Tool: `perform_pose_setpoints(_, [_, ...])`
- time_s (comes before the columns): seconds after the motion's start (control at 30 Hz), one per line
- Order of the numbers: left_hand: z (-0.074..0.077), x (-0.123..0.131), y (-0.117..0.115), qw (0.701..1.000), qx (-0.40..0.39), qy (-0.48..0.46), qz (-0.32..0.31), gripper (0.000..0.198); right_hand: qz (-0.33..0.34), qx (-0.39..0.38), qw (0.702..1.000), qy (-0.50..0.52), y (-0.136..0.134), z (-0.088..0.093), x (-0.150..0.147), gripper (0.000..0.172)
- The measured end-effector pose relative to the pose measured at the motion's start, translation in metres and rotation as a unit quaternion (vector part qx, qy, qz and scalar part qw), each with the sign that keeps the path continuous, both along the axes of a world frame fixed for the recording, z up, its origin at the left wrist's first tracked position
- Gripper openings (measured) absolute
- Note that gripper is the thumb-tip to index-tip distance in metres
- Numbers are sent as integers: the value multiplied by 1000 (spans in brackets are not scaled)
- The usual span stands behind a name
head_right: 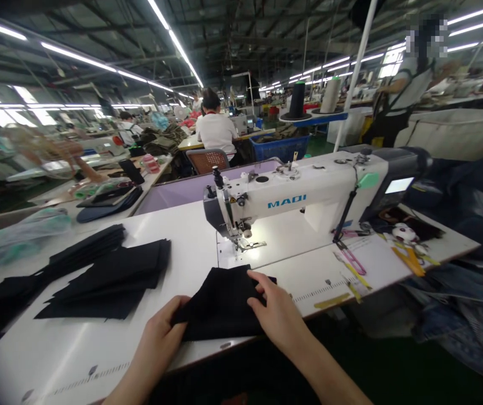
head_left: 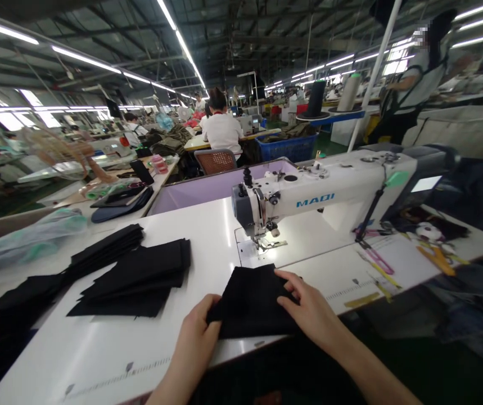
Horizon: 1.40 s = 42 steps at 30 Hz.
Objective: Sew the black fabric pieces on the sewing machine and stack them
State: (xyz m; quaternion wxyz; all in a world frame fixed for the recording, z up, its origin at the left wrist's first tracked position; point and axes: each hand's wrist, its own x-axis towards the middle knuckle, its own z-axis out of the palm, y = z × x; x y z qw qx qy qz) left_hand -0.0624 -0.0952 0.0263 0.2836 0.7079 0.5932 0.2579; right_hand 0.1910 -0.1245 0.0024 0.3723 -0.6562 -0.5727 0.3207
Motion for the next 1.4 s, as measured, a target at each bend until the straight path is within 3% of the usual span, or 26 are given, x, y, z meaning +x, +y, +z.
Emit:
perform_pose_setpoints(0.13, [4,2,7,1000,-1,25,-7,19,31,117,993,13,16,-3,4,36])
perform_pose_setpoints(0.2, [6,4,11,999,-3,38,-4,21,40,137,990,-12,20,1,4,37])
perform_pose_setpoints(0.37, [3,7,15,998,-13,54,-5,23,3,78,992,-95,11,10,2,25])
perform_pose_setpoints(0.5, [1,9,14,998,-30,54,-2,15,-10,38,995,-87,5,2,3,25])
perform_pose_setpoints(0.63, [6,12,14,998,-26,62,-5,15,-17,65,992,-108,4,-5,5,28])
perform_pose_setpoints(0.8, [13,17,22,998,3,64,-20,16,-24,100,987,-122,4,-6,7,17])
perform_pose_setpoints(1.03, [6,26,39,998,5,62,1,28,-28,106,989,-99,4,-4,11,12])
perform_pose_setpoints(1.2, [5,25,31,997,11,70,3,22,-24,60,988,-139,5,-6,11,22])
perform_pose_setpoints(1.4, [4,24,27,998,10,63,18,25,-29,94,983,-155,7,-12,12,24])
